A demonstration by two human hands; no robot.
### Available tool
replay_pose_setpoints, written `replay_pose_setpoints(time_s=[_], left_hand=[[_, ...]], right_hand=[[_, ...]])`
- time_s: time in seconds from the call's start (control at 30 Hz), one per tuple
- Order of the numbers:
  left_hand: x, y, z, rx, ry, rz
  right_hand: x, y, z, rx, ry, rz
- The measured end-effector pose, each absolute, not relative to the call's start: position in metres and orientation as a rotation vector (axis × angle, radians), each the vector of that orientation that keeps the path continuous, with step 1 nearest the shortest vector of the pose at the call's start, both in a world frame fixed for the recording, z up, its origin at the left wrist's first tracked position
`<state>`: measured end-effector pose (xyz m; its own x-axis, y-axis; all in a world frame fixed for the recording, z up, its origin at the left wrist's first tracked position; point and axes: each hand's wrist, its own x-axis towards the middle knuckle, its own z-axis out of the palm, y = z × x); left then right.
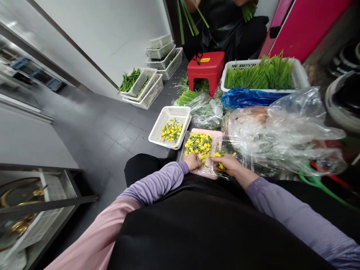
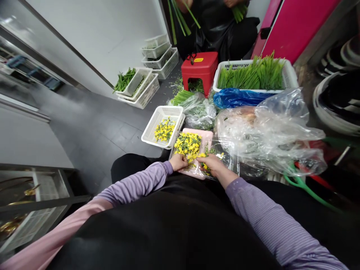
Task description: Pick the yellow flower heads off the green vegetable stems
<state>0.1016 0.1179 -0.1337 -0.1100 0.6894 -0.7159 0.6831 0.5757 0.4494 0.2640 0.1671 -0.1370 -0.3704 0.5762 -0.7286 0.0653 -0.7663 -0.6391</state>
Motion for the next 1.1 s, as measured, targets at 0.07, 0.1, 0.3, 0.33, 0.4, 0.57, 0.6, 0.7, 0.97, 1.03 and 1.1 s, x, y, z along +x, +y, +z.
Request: replay_pose_setpoints(time_s=[0.07, 0.1, 0.3, 0.33, 0.4, 0.57, 0.6, 0.7, 0.97, 1.03, 1.1], left_hand=[[0.105, 0.111, -0.124, 1.145, 1.799, 0.1], [0.108, 0.108, -0.121, 1.194, 1.804, 0.142], [0.103, 0.102, -0.129, 1.496, 1.927, 0.131], [0.097, 0.102, -0.133, 1.483, 1.967, 0.068], [0.084, 0.103, -0.14, 1.402, 2.054, -0.041], [0.072, 0.117, -0.159, 1.283, 2.148, -0.108], [0.074, 0.121, -0.163, 1.271, 2.163, -0.136], [0.084, 0.132, -0.175, 1.247, 2.183, -0.218], [0.079, 0.124, -0.162, 1.228, 2.072, -0.151], [0.078, 0.118, -0.146, 1.225, 1.983, -0.096], [0.079, 0.115, -0.128, 1.164, 1.862, -0.021]], right_hand=[[0.259, 0.159, -0.139, -1.448, -0.956, 2.208], [0.257, 0.156, -0.139, -1.405, -1.003, 2.205], [0.254, 0.152, -0.14, -1.408, -1.092, 1.964], [0.255, 0.154, -0.141, -1.42, -1.062, 1.927], [0.258, 0.16, -0.142, -1.406, -0.963, 1.921], [0.259, 0.165, -0.138, -1.345, -0.776, 2.069], [0.258, 0.164, -0.137, -1.344, -0.763, 2.097], [0.258, 0.163, -0.133, -1.347, -0.738, 2.177], [0.266, 0.17, -0.141, -1.425, -0.93, 2.023], [0.265, 0.17, -0.142, -1.371, -1.297, 1.871], [0.262, 0.166, -0.14, -1.262, -1.732, 1.65]])
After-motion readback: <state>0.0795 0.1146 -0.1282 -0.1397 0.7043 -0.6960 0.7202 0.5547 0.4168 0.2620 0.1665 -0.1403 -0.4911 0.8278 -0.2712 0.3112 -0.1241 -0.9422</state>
